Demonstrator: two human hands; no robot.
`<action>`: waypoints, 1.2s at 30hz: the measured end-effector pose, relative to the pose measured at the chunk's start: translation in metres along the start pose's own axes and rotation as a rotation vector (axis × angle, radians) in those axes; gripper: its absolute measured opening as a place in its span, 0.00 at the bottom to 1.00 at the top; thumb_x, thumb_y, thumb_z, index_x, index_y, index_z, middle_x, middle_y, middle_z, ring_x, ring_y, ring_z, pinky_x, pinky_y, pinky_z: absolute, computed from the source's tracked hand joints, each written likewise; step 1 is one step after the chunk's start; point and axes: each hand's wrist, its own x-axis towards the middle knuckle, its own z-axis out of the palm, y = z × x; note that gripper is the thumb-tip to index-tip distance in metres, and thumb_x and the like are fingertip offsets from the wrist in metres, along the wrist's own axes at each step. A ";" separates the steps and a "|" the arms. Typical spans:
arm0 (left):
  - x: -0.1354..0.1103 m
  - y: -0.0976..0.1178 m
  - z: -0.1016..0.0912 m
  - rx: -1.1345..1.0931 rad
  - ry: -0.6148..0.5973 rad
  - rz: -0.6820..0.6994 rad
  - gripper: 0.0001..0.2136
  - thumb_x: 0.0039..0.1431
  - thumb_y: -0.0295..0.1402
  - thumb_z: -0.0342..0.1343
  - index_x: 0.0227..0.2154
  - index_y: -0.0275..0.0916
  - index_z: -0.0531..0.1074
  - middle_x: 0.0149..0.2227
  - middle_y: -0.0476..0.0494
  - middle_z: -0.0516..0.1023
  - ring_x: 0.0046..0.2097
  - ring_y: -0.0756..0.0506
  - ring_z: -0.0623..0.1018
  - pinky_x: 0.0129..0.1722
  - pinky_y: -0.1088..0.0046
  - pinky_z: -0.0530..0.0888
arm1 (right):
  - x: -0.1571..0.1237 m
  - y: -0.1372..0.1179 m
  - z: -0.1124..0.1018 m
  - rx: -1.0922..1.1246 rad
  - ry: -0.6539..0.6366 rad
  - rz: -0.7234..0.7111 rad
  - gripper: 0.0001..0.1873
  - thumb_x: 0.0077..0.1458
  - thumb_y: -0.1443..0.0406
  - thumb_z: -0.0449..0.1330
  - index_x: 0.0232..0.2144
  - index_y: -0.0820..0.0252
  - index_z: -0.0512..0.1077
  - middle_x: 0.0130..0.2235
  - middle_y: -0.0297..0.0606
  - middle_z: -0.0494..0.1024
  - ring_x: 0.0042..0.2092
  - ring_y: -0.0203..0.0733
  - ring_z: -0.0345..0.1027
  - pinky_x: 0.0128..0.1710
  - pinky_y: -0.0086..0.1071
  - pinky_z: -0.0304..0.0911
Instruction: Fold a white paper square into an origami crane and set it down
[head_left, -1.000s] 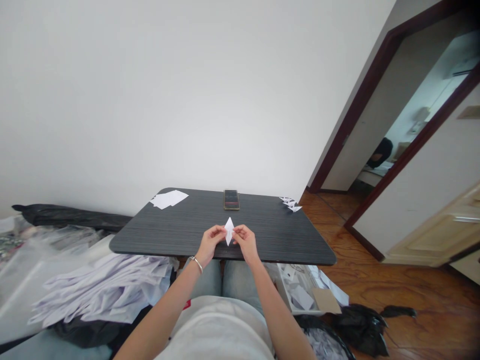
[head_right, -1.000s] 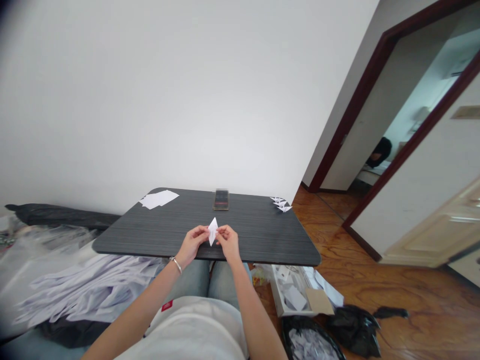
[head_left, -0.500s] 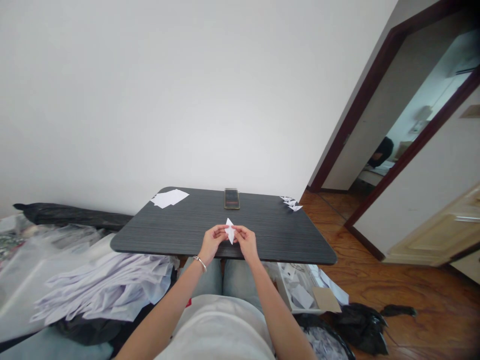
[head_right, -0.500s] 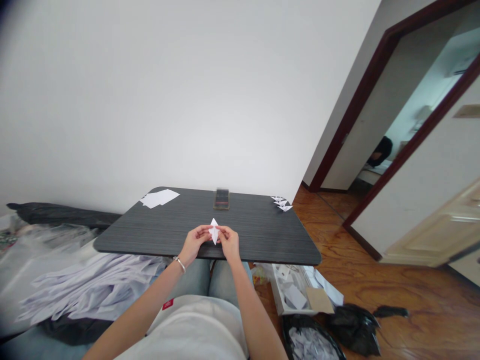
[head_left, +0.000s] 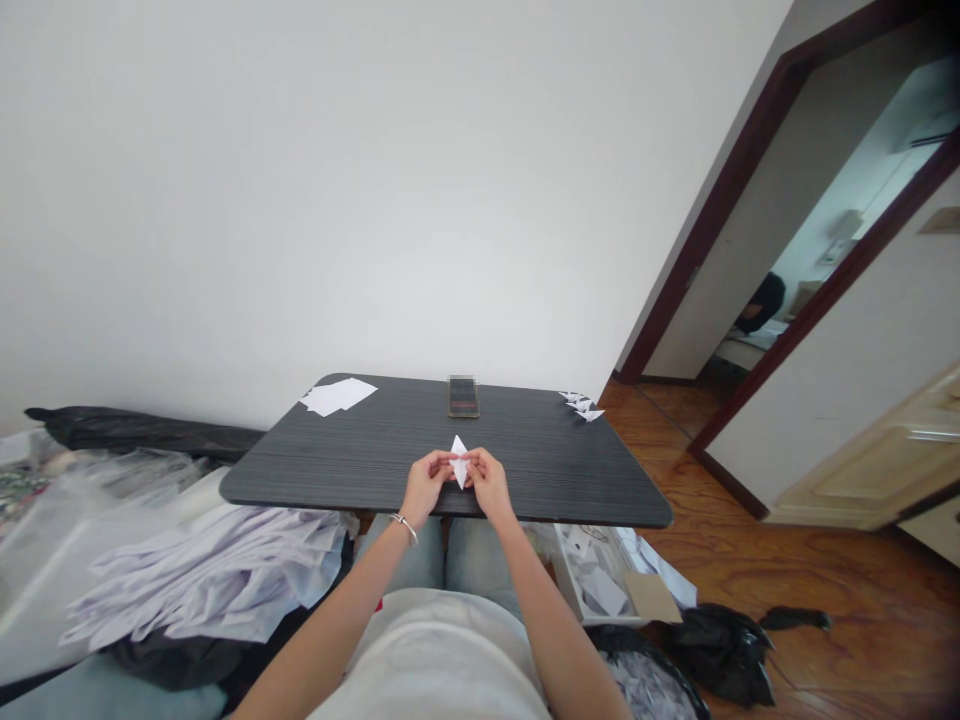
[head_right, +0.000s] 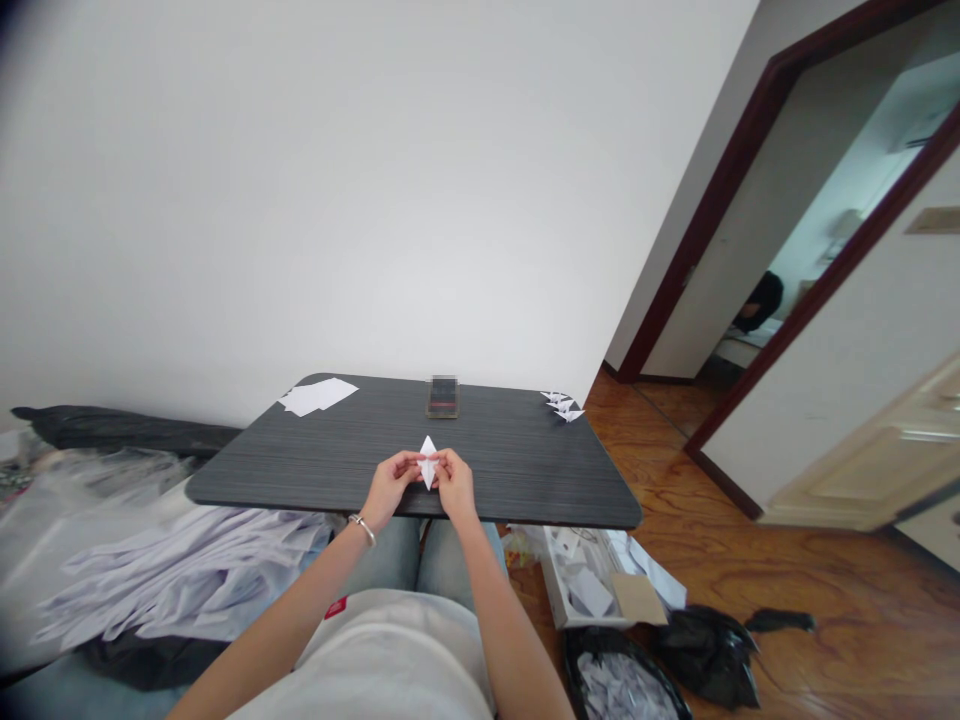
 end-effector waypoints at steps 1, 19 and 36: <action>0.000 0.000 0.000 0.004 0.000 0.003 0.09 0.43 0.27 0.57 0.31 0.35 0.73 0.27 0.47 0.76 0.30 0.49 0.75 0.32 0.73 0.72 | 0.000 0.000 0.000 0.003 -0.006 0.002 0.07 0.44 0.69 0.52 0.29 0.58 0.67 0.24 0.31 0.71 0.22 0.34 0.64 0.18 0.25 0.62; -0.004 0.007 0.001 -0.013 -0.044 0.015 0.11 0.43 0.37 0.59 0.21 0.34 0.66 0.23 0.51 0.69 0.25 0.52 0.71 0.24 0.78 0.72 | 0.000 -0.001 -0.002 0.056 -0.035 -0.014 0.02 0.44 0.68 0.53 0.25 0.59 0.65 0.22 0.30 0.67 0.23 0.34 0.62 0.18 0.24 0.59; -0.003 0.002 -0.004 0.027 -0.013 0.012 0.11 0.40 0.30 0.61 0.31 0.34 0.75 0.30 0.44 0.77 0.28 0.49 0.73 0.28 0.76 0.68 | -0.004 -0.007 0.001 0.063 0.029 0.016 0.06 0.43 0.66 0.57 0.23 0.58 0.61 0.20 0.27 0.66 0.21 0.32 0.62 0.16 0.22 0.59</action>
